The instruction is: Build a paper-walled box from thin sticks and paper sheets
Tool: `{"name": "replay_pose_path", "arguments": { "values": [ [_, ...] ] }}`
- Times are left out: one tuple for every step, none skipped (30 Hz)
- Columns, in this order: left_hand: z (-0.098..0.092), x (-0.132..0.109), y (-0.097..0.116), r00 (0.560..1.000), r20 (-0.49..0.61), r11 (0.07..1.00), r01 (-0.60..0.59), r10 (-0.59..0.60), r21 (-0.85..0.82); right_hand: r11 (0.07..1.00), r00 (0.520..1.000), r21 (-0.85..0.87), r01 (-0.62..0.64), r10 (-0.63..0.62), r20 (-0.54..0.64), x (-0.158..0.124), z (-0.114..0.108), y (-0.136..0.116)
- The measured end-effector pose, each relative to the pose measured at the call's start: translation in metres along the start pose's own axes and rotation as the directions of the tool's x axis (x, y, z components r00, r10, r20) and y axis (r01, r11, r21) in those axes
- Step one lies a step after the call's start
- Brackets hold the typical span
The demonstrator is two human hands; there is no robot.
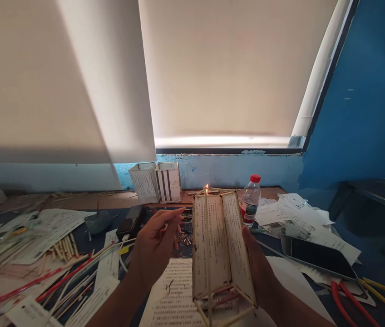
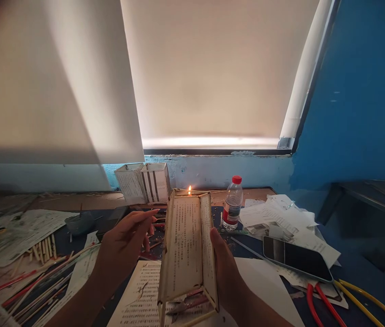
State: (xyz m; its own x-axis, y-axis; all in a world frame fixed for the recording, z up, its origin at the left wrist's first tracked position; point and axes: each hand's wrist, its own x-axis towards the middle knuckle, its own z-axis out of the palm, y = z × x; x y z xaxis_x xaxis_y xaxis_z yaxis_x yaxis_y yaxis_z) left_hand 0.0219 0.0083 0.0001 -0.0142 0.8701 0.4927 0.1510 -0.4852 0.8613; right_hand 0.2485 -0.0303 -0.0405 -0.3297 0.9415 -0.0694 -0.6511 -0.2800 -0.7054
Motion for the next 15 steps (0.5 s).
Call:
{"name": "replay_pose_path", "arguments": {
  "values": [
    [0.000,0.001,0.000,1.000,0.008,1.000,-0.001,0.001,-0.013,1.000,1.000,0.008,0.005,-0.006,0.011,0.000,-0.001,0.000],
    [0.000,0.003,-0.001,1.000,0.008,1.000,0.007,-0.007,-0.023,1.000,1.000,0.012,0.012,-0.012,0.015,0.001,-0.001,0.000],
    [0.000,0.004,-0.001,1.000,-0.001,0.999,0.025,-0.025,-0.031,1.000,1.000,0.013,0.013,-0.013,0.016,0.000,0.000,0.000],
    [0.000,0.005,-0.001,0.999,-0.016,0.998,0.049,-0.050,-0.038,1.000,1.000,0.011,0.011,-0.011,0.014,0.000,0.001,0.000],
    [0.000,0.006,-0.001,0.997,-0.034,0.996,0.072,-0.073,-0.046,1.000,1.000,0.011,0.009,-0.009,0.011,-0.001,0.002,-0.001],
    [0.000,0.007,-0.001,0.994,-0.051,0.994,0.091,-0.093,-0.053,1.000,1.000,0.011,0.008,-0.008,0.007,-0.001,0.003,-0.002],
    [-0.001,0.008,-0.002,0.991,-0.070,0.993,0.106,-0.110,-0.061,1.000,1.000,0.013,0.009,-0.010,0.003,-0.002,0.004,-0.003],
    [-0.001,0.008,-0.002,0.988,-0.087,0.991,0.118,-0.124,-0.070,1.000,1.000,0.013,0.017,-0.017,-0.001,-0.002,0.004,-0.005],
    [-0.002,0.009,-0.001,0.986,-0.100,0.989,0.128,-0.136,-0.080,1.000,1.000,0.012,0.028,-0.028,-0.004,-0.003,0.004,-0.006],
    [-0.003,0.010,-0.001,0.982,-0.116,0.986,0.137,-0.147,-0.092,0.999,0.999,0.008,0.045,-0.045,-0.007,-0.002,0.004,-0.008],
    [-0.004,0.012,-0.001,0.978,-0.132,0.984,0.146,-0.159,-0.106,0.998,0.998,0.003,0.062,-0.062,-0.011,-0.002,0.002,-0.010],
    [-0.005,0.013,-0.001,0.974,-0.145,0.981,0.155,-0.172,-0.121,0.997,0.997,0.000,0.079,-0.079,-0.017,-0.001,0.001,-0.013],
    [-0.007,0.014,-0.001,0.971,-0.155,0.977,0.163,-0.184,-0.139,0.996,0.995,-0.001,0.092,-0.092,-0.025,0.000,-0.001,-0.015],
    [-0.008,0.015,-0.002,0.967,-0.160,0.972,0.172,-0.198,-0.162,0.995,0.994,0.001,0.101,-0.101,-0.034,0.001,-0.002,-0.016],
    [-0.008,0.016,-0.002,0.963,-0.162,0.965,0.184,-0.215,-0.188,0.994,0.994,0.005,0.105,-0.104,-0.041,0.002,-0.004,-0.018]
  ]
}}
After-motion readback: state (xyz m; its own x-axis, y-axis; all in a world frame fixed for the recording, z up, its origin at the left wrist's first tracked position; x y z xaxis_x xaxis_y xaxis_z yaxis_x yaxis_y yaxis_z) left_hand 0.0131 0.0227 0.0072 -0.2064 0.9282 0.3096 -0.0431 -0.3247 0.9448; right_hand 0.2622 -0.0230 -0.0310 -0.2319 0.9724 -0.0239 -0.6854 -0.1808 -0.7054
